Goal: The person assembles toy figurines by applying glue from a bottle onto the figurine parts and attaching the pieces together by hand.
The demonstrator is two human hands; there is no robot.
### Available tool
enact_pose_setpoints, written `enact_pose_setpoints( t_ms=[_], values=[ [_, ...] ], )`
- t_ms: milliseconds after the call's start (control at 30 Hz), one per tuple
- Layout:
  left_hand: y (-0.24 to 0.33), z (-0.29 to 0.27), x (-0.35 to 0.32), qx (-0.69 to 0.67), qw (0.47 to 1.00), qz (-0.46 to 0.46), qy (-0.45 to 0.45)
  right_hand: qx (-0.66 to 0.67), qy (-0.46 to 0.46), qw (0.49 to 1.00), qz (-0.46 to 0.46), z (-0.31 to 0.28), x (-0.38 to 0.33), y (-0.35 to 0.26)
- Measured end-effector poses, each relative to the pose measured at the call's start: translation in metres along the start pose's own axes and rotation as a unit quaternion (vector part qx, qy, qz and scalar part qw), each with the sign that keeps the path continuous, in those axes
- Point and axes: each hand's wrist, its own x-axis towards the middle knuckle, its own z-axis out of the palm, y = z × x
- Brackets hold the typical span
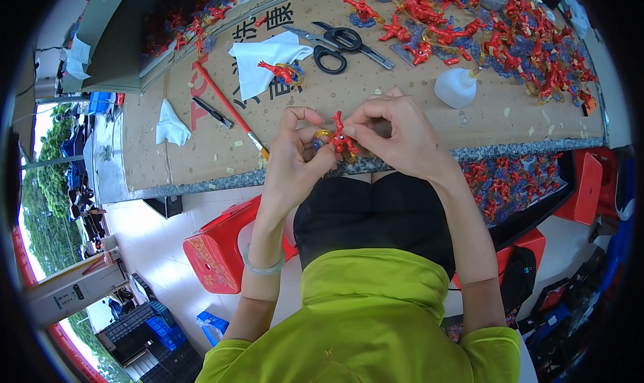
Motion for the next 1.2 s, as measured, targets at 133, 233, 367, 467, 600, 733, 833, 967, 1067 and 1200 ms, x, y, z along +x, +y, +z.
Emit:
enact_pose_setpoints(
  t_ms=[133,233,367,467,600,733,833,967,1067,1200],
  values=[
    [0.002,-0.002,-0.001,-0.025,1.0,-0.006,-0.001,-0.051,0.012,0.999,-0.011,0.001,-0.001,0.0],
    [0.014,-0.004,-0.004,-0.111,0.992,-0.063,-0.01,-0.082,0.038,0.996,-0.023,0.004,-0.005,-0.001],
    [0.019,-0.013,-0.009,-0.209,0.971,-0.088,-0.082,-0.038,0.112,0.989,-0.088,0.009,-0.012,-0.01],
    [0.014,-0.014,-0.014,-0.41,0.886,-0.147,-0.16,0.071,0.099,0.986,-0.113,0.011,-0.014,-0.01],
    [0.004,-0.007,-0.016,-0.609,0.725,-0.213,-0.242,0.057,0.062,0.986,-0.147,0.005,-0.015,-0.008],
    [0.001,-0.003,-0.017,-0.716,0.594,-0.257,-0.261,0.077,0.057,0.987,-0.133,0.006,-0.015,-0.013],
    [-0.004,0.001,-0.018,-0.747,0.553,-0.238,-0.282,0.096,0.053,0.986,-0.128,0.009,-0.015,-0.017],
    [-0.007,0.004,-0.017,-0.762,0.525,-0.239,-0.293,0.104,0.045,0.988,-0.11,0.012,-0.013,-0.018],
    [-0.007,0.005,-0.017,-0.771,0.513,-0.243,-0.288,0.121,0.029,0.988,-0.095,0.013,-0.009,-0.022],
    [-0.014,0.005,-0.017,-0.765,0.524,-0.234,-0.292,0.159,0.006,0.985,-0.059,0.014,-0.009,-0.023]
  ],
)
